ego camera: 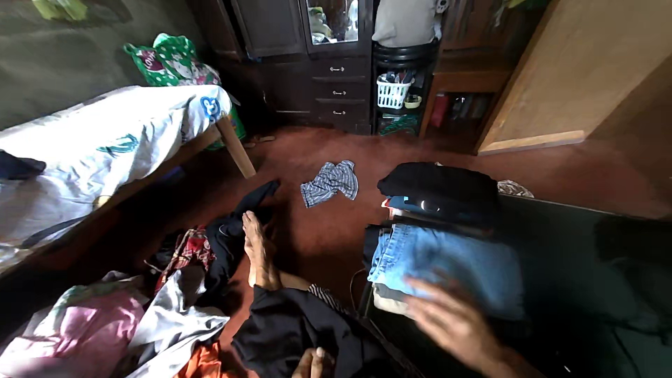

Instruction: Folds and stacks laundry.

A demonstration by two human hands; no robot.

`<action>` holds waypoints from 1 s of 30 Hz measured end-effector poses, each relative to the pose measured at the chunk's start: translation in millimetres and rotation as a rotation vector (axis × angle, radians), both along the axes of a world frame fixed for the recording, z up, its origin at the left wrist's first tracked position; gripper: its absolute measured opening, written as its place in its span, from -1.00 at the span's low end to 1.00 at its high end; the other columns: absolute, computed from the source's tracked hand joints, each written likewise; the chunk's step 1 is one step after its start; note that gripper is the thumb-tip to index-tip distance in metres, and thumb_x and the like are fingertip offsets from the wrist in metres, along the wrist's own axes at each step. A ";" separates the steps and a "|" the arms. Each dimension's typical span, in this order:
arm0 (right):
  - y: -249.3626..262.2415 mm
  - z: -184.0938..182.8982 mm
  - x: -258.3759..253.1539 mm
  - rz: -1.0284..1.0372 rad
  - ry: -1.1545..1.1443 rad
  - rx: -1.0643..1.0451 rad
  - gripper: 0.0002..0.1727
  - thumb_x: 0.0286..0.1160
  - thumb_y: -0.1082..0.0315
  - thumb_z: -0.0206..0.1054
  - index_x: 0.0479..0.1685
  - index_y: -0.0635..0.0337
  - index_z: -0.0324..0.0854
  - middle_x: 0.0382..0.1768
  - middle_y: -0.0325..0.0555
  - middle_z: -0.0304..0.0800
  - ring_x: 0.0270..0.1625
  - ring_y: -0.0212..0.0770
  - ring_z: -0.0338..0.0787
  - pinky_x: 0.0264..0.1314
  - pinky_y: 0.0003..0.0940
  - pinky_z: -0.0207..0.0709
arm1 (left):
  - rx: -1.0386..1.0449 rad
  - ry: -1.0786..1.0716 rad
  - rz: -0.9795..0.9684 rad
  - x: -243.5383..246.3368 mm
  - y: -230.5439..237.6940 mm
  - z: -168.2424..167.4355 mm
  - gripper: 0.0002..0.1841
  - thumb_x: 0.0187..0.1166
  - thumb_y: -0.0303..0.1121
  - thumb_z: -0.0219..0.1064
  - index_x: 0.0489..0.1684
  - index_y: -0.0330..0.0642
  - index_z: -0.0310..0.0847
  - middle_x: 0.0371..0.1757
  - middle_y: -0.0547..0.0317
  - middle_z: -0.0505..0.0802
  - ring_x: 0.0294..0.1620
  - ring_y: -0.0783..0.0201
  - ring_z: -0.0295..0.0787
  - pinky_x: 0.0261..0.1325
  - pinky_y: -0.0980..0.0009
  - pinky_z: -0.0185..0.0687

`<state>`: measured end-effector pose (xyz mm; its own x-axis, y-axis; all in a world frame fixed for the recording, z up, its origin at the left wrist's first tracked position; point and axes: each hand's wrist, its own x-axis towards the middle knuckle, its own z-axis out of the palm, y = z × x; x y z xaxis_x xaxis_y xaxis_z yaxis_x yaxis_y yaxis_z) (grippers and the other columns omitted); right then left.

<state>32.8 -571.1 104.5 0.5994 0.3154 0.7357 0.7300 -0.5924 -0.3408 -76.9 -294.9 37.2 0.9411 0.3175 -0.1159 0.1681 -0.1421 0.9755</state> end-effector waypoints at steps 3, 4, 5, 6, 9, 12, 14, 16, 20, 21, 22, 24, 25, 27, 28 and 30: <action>-64.6 41.4 38.9 -0.388 0.097 0.071 -0.38 0.53 -0.12 0.32 0.30 0.24 0.71 0.44 0.23 0.66 0.48 0.19 0.65 0.50 0.23 0.46 | -0.081 -0.189 -0.110 33.0 -22.4 46.9 -0.64 0.67 -0.29 0.16 0.19 -0.43 0.59 0.10 0.07 0.83 0.13 0.38 0.76 0.23 0.37 0.69; -84.8 43.0 48.5 -0.476 0.173 0.112 -0.23 0.49 -0.19 0.33 0.44 0.33 0.58 0.54 0.36 0.52 0.52 0.31 0.58 0.46 0.31 0.45 | -0.127 -0.198 -0.167 47.9 -33.2 59.5 -0.52 0.64 -0.23 0.23 0.36 -0.45 0.49 0.26 -0.03 0.76 0.28 0.33 0.70 0.34 0.35 0.63; -102.1 38.6 55.5 -0.546 0.268 0.153 -0.10 0.43 -0.24 0.35 0.54 0.38 0.46 0.61 0.45 0.38 0.54 0.39 0.52 0.45 0.34 0.45 | -0.164 -0.167 -0.215 63.6 -43.9 66.3 -0.39 0.62 -0.15 0.27 0.51 -0.45 0.38 0.41 -0.11 0.68 0.40 0.29 0.63 0.44 0.33 0.57; -115.5 29.7 60.2 -0.587 0.394 0.205 -0.03 0.37 -0.24 0.40 0.60 0.41 0.38 0.65 0.50 0.28 0.58 0.43 0.46 0.48 0.34 0.42 | -0.193 -0.099 -0.251 79.2 -53.9 67.8 -0.31 0.60 -0.11 0.29 0.62 -0.41 0.29 0.54 -0.16 0.59 0.53 0.24 0.54 0.56 0.30 0.48; -133.2 10.2 61.7 -0.545 0.941 0.454 -0.26 0.66 -0.11 0.24 0.61 0.30 0.41 0.63 0.28 0.41 0.66 0.13 0.42 0.66 0.15 0.28 | -0.246 0.175 -0.281 119.5 -77.5 48.3 -0.30 0.66 -0.09 0.31 0.72 -0.28 0.25 0.67 -0.19 0.48 0.68 0.08 0.39 0.71 0.14 0.32; -144.5 3.3 52.7 -0.463 1.320 0.620 -0.15 0.66 -0.40 -0.08 0.82 -0.08 0.20 0.69 -0.01 0.39 0.66 -0.05 0.43 0.63 0.14 0.33 | -0.342 0.307 -0.258 140.4 -87.4 27.0 -0.28 0.68 -0.03 0.30 0.73 -0.29 0.22 0.59 -0.26 0.54 0.59 -0.03 0.49 0.60 0.01 0.43; -153.6 -6.9 54.9 -0.473 1.422 0.608 -0.07 0.59 -0.51 -0.16 0.79 -0.06 0.22 0.58 0.05 0.51 0.52 0.00 0.57 0.47 0.16 0.48 | -0.423 0.260 -0.243 147.7 -87.8 16.3 -0.22 0.60 -0.06 0.34 0.75 -0.29 0.16 0.57 -0.23 0.57 0.54 0.05 0.54 0.57 0.09 0.47; -167.8 -19.5 60.8 -0.511 1.515 0.552 0.03 0.47 -0.61 -0.13 0.76 -0.05 0.27 0.53 0.10 0.56 0.45 0.08 0.62 0.37 0.20 0.55 | -0.510 0.197 -0.222 154.7 -91.1 6.3 -0.17 0.51 -0.07 0.38 0.74 -0.30 0.14 0.51 -0.18 0.61 0.44 0.16 0.59 0.50 0.20 0.52; -153.9 -2.7 52.4 -0.497 1.477 0.595 -0.13 0.66 -0.41 -0.10 0.79 -0.01 0.20 0.57 0.11 0.49 0.46 0.04 0.59 0.36 0.11 0.53 | -0.680 0.174 -0.198 171.7 -99.0 2.0 -0.10 0.39 -0.04 0.43 0.73 -0.24 0.12 0.42 -0.04 0.66 0.32 0.29 0.64 0.35 0.29 0.61; -144.6 0.8 46.6 -0.486 1.407 0.641 -0.20 0.72 -0.34 -0.10 0.76 0.00 0.23 0.53 0.04 0.54 0.43 -0.10 0.63 0.36 -0.04 0.59 | -0.701 0.186 -0.207 176.5 -99.7 6.1 -0.12 0.40 -0.06 0.43 0.74 -0.22 0.12 0.42 -0.04 0.67 0.32 0.28 0.65 0.34 0.27 0.62; -130.2 9.8 41.3 -0.484 1.328 0.689 -0.29 0.80 -0.18 -0.15 0.74 0.08 0.23 0.52 -0.01 0.54 0.44 -0.23 0.62 0.42 -0.20 0.56 | -0.695 0.193 -0.228 181.9 -100.7 12.6 -0.13 0.41 -0.08 0.44 0.74 -0.20 0.13 0.42 -0.03 0.67 0.31 0.28 0.66 0.33 0.27 0.62; -86.8 46.6 32.9 -0.591 1.192 0.832 -0.44 0.92 0.28 -0.29 0.69 0.51 0.12 0.61 0.28 0.36 0.56 -0.15 0.45 0.62 -0.26 0.28 | -0.644 0.171 -0.296 193.1 -103.4 28.5 -0.13 0.34 -0.12 0.48 0.70 -0.22 0.19 0.40 -0.01 0.69 0.31 0.30 0.66 0.34 0.29 0.62; -78.9 53.3 30.5 -0.621 1.171 0.863 -0.45 0.90 0.37 -0.33 0.70 0.58 0.06 0.65 0.33 0.30 0.61 -0.13 0.41 0.67 -0.28 0.23 | -0.609 0.150 -0.343 198.8 -103.9 35.6 -0.12 0.31 -0.15 0.51 0.69 -0.24 0.21 0.42 0.00 0.67 0.34 0.31 0.64 0.37 0.31 0.59; -86.3 35.6 23.4 -0.585 1.105 0.877 -0.46 0.90 0.33 -0.33 0.67 0.53 0.10 0.52 0.20 0.43 0.48 -0.31 0.51 0.53 -0.43 0.38 | -0.551 0.103 -0.412 208.1 -104.2 37.5 -0.12 0.26 -0.19 0.53 0.66 -0.29 0.22 0.42 0.03 0.67 0.37 0.37 0.61 0.42 0.37 0.55; -93.3 21.6 25.1 -0.566 1.083 0.829 -0.47 0.89 0.30 -0.34 0.63 0.50 0.13 0.42 0.11 0.45 0.41 -0.42 0.52 0.44 -0.55 0.41 | -0.534 0.100 -0.412 208.6 -103.7 31.9 -0.10 0.26 -0.15 0.51 0.67 -0.30 0.21 0.46 0.01 0.64 0.40 0.35 0.58 0.45 0.36 0.52; -92.3 5.5 51.4 -0.741 1.042 0.670 -0.54 0.86 0.48 -0.20 0.50 0.73 0.27 0.44 0.49 0.50 0.49 -0.05 0.55 0.55 -0.40 0.32 | -0.522 0.120 -0.356 200.7 -100.7 12.7 -0.02 0.30 0.02 0.43 0.76 -0.29 0.11 0.59 -0.07 0.55 0.53 0.29 0.51 0.55 0.28 0.45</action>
<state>84.1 -663.5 110.0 0.8153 -0.5232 -0.2480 -0.4182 -0.2360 -0.8772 123.7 -395.6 49.9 0.9493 -0.1389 -0.2819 0.3107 0.2794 0.9085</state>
